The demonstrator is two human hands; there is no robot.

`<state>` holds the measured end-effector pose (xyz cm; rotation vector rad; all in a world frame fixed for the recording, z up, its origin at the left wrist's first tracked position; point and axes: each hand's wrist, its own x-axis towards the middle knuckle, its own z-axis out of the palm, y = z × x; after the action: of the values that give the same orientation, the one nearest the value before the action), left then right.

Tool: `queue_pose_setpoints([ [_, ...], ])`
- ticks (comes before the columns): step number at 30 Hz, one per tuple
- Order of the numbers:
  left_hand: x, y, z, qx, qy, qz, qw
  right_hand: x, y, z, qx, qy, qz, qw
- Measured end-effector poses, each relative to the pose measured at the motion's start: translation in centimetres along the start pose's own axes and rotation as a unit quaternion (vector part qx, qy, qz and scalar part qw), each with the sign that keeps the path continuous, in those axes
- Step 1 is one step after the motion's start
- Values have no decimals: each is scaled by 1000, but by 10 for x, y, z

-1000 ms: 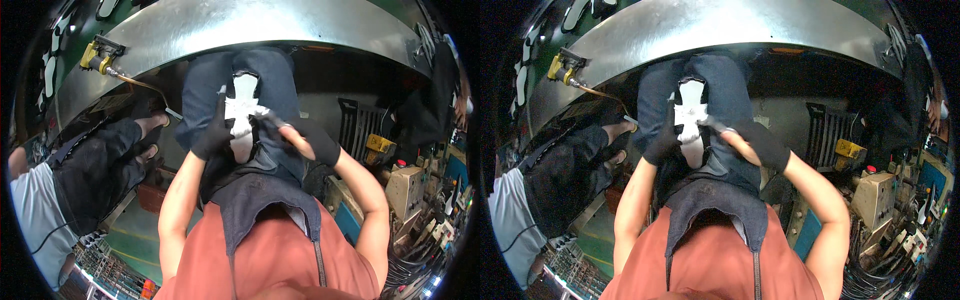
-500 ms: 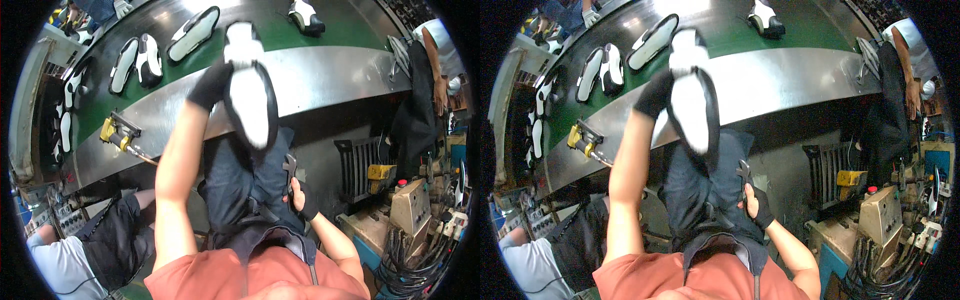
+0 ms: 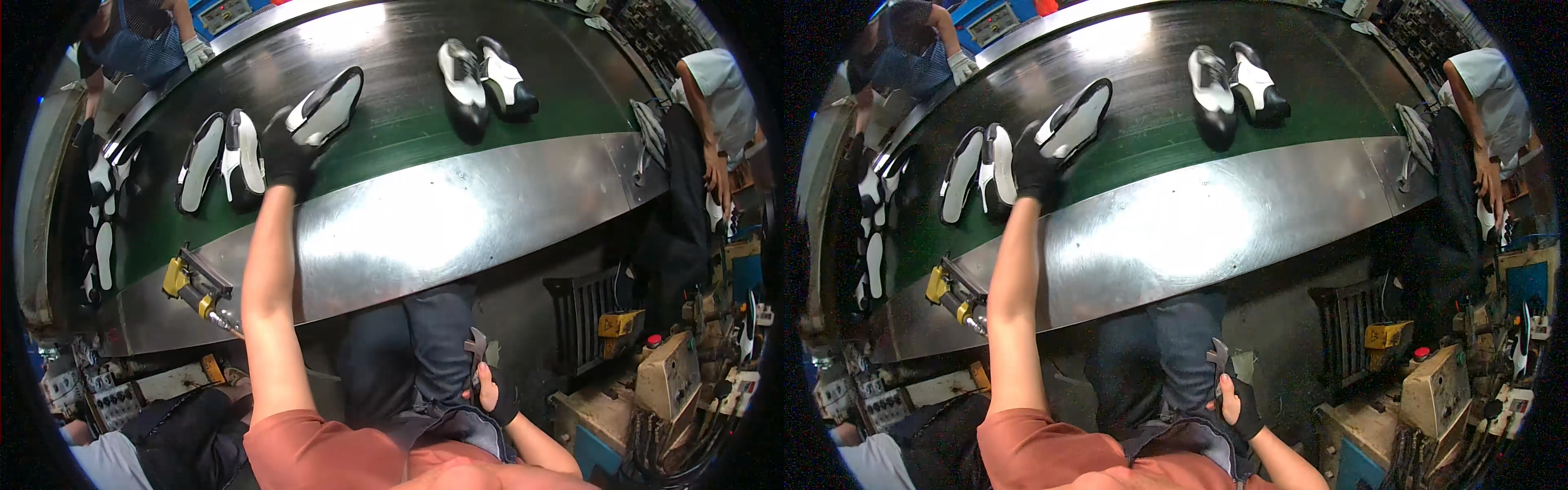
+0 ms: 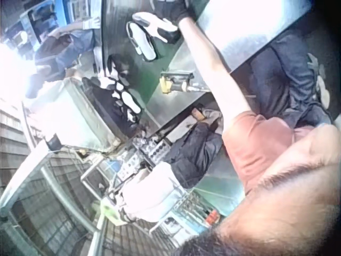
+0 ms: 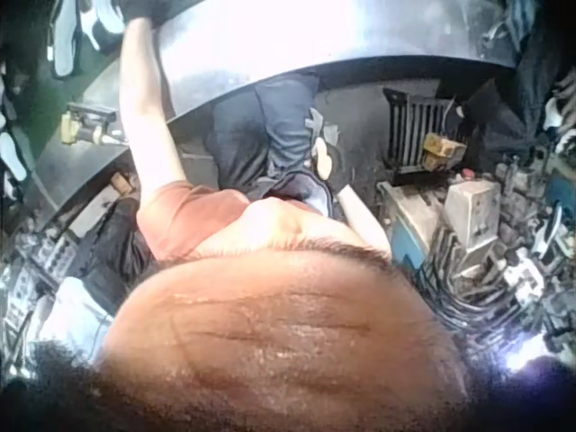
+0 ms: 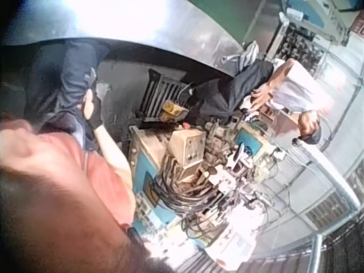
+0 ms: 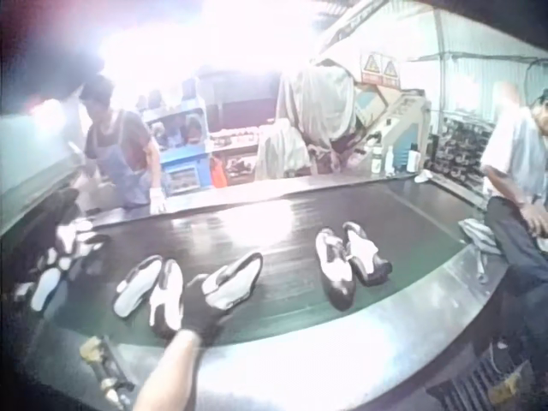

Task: The person uses a pair of pliers to trim excess material from the edges of white shoe soles. They pick up a sole from a conveyor belt, hold it against their lap, and carefully scrape or cut the perimeter before placing it back on the belt. The process is repeated for multiple soles throughout the video.

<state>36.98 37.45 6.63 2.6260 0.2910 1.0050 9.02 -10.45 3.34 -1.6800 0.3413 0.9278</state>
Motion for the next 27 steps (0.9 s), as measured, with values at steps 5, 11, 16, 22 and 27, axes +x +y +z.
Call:
queue_pose_setpoints([
  [5,-28,-44,15,-156,-134,-143,968,16,25,-4,28,-28,5,999],
  [11,-45,28,-26,-428,-136,-407,795,14,13,0,16,-31,9,999],
  [16,-169,31,-145,-420,-127,-247,864,4,8,-3,-8,-30,-30,999],
  [22,-307,24,-206,-746,-70,-311,584,-7,5,-7,-52,-69,-51,995],
  [27,-298,169,-196,-486,-90,-198,846,-42,-37,-3,-90,-190,-112,971],
])
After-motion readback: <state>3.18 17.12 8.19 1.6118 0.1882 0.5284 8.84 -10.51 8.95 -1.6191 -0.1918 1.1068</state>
